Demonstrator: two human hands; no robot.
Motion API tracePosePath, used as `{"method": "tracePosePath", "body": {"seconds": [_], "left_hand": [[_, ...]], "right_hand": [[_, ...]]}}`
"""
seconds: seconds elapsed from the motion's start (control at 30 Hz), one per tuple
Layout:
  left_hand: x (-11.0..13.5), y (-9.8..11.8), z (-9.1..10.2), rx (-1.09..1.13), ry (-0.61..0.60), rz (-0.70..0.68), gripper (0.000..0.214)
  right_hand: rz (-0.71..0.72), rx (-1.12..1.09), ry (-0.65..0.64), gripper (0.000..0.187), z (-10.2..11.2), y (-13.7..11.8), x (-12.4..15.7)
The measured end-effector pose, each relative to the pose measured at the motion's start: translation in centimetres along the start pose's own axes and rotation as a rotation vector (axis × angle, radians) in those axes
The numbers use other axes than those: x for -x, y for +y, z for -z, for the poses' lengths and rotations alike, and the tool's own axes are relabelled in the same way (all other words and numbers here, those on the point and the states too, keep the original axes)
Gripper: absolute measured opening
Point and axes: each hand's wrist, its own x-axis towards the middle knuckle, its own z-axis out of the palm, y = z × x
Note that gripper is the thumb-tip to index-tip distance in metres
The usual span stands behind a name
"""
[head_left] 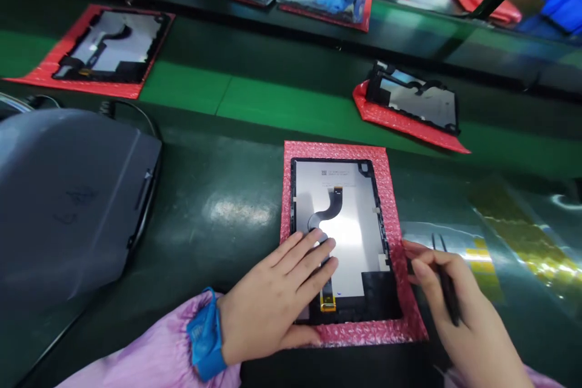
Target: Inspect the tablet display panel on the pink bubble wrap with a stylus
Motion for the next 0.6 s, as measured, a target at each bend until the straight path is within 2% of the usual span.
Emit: {"method": "tracePosePath", "body": {"seconds": [0.1, 0.23, 0.4, 0.5, 0.6], "left_hand": [[0.0, 0.0, 0.1, -0.041, -0.035, 0.016, 0.088], [0.2, 0.1, -0.2, -0.032, -0.045, 0.015, 0.095], [0.5, 0.1, -0.5, 0.006, -0.031, 0.034, 0.108], [0.7, -0.1, -0.5, 0.008, -0.016, 0.059, 0.108], [0.9, -0.4, -1.1, -0.033, 0.043, 0.078, 0.104]], "right_hand": [[-0.082, -0.188, -0.103, 0.037, -0.6, -0.3, -2.0], [-0.063, -0.394, -0.081, 0.045, -1.8, -0.8, -3.1], [0.069, -0.336, -0.074, 0.041, -2.3, -2.8, -3.6], [0.200, -0.275, 0.020, 0.037, -1.4, -5.0, -4.7], [0.295, -0.189, 0.193, 0.040, 1.4, -6.2, -8.2]]}}
